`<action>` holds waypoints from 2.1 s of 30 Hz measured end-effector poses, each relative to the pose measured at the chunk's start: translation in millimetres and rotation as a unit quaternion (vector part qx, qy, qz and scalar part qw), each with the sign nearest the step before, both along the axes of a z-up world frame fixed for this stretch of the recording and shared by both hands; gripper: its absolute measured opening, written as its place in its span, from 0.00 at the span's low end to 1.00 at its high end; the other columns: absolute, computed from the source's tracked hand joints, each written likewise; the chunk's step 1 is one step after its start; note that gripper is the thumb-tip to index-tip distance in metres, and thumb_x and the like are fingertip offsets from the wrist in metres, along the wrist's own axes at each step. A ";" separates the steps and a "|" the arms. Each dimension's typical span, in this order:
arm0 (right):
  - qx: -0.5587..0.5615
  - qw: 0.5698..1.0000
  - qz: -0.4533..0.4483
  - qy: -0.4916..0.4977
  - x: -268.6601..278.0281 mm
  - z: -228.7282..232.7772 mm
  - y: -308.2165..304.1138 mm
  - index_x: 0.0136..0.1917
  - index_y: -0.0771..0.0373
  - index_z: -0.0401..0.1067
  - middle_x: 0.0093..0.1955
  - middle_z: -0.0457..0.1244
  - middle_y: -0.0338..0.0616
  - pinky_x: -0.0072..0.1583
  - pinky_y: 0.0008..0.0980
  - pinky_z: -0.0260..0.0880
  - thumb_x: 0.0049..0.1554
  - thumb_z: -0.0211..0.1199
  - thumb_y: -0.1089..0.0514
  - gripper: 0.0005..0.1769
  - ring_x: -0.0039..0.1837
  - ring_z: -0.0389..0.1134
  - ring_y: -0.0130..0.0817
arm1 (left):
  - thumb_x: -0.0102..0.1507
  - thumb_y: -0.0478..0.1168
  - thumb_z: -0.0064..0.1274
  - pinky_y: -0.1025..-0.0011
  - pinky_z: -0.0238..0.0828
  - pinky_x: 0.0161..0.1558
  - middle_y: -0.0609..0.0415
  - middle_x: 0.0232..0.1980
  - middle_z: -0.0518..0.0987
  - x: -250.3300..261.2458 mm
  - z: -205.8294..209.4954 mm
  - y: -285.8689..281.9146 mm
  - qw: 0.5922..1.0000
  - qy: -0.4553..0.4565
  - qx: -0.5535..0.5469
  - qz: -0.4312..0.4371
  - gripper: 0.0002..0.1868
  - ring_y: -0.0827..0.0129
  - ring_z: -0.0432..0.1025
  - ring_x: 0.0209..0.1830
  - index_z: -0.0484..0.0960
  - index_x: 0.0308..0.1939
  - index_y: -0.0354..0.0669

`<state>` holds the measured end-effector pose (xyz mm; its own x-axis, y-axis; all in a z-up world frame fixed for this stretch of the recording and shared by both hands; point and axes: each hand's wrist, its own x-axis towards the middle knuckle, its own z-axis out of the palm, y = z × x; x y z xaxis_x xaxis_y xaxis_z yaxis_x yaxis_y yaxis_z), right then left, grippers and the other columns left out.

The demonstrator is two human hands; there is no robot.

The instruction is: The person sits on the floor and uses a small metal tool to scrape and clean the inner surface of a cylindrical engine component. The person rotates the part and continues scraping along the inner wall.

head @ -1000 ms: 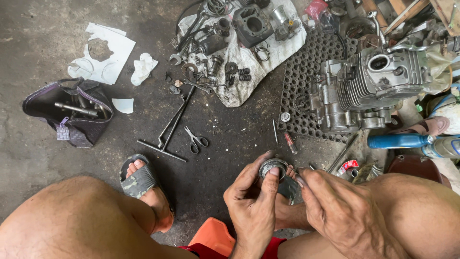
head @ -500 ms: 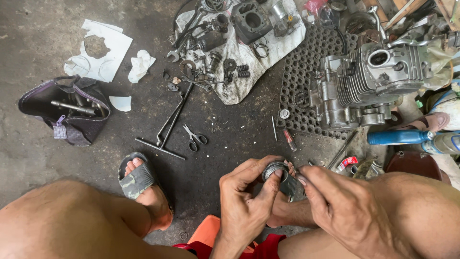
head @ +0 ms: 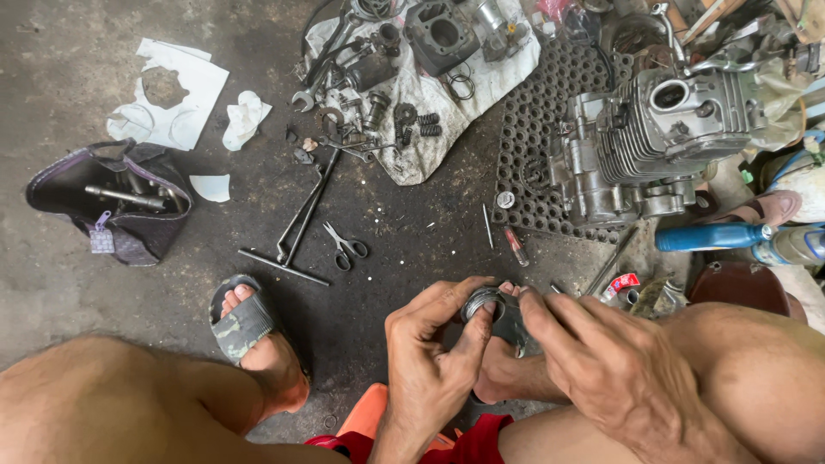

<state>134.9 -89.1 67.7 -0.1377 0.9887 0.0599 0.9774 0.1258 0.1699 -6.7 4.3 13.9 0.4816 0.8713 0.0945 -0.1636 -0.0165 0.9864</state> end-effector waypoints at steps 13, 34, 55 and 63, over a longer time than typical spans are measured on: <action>0.037 0.979 0.165 -0.117 13.1 19.7 41.5 0.52 0.60 0.70 0.36 0.58 0.34 0.36 0.26 0.66 0.58 0.50 0.43 0.20 0.35 0.60 0.28 | 0.59 0.34 0.53 0.79 0.72 0.37 0.50 0.38 0.82 1.3 -2.1 6.5 0.996 -0.066 -0.048 0.041 0.09 0.72 0.76 0.36 0.82 0.41 0.35; 0.005 0.982 0.117 0.145 28.5 -14.2 45.1 0.57 0.67 0.68 0.49 0.66 0.40 0.48 0.32 0.72 0.53 0.57 0.64 0.18 0.46 0.70 0.34 | 0.59 0.38 0.50 0.78 0.73 0.39 0.52 0.38 0.82 6.1 -13.4 13.8 0.999 -0.002 -0.021 0.032 0.11 0.72 0.76 0.36 0.81 0.44 0.39; -0.050 0.980 0.175 -0.084 31.8 -3.2 43.4 0.60 0.64 0.66 0.40 0.58 0.33 0.36 0.29 0.66 0.55 0.46 0.60 0.20 0.36 0.59 0.30 | 0.60 0.36 0.49 0.77 0.66 0.30 0.54 0.28 0.78 1.0 -11.1 16.8 0.998 0.047 0.044 0.023 0.10 0.74 0.70 0.26 0.81 0.41 0.36; -0.004 0.983 0.080 0.166 22.5 -20.0 42.2 0.56 0.71 0.68 0.46 0.65 0.46 0.48 0.34 0.72 0.53 0.59 0.65 0.17 0.44 0.69 0.37 | 0.58 0.36 0.52 0.78 0.73 0.45 0.52 0.41 0.83 14.6 -16.9 3.0 0.987 -0.011 -0.134 0.088 0.10 0.72 0.77 0.41 0.82 0.42 0.38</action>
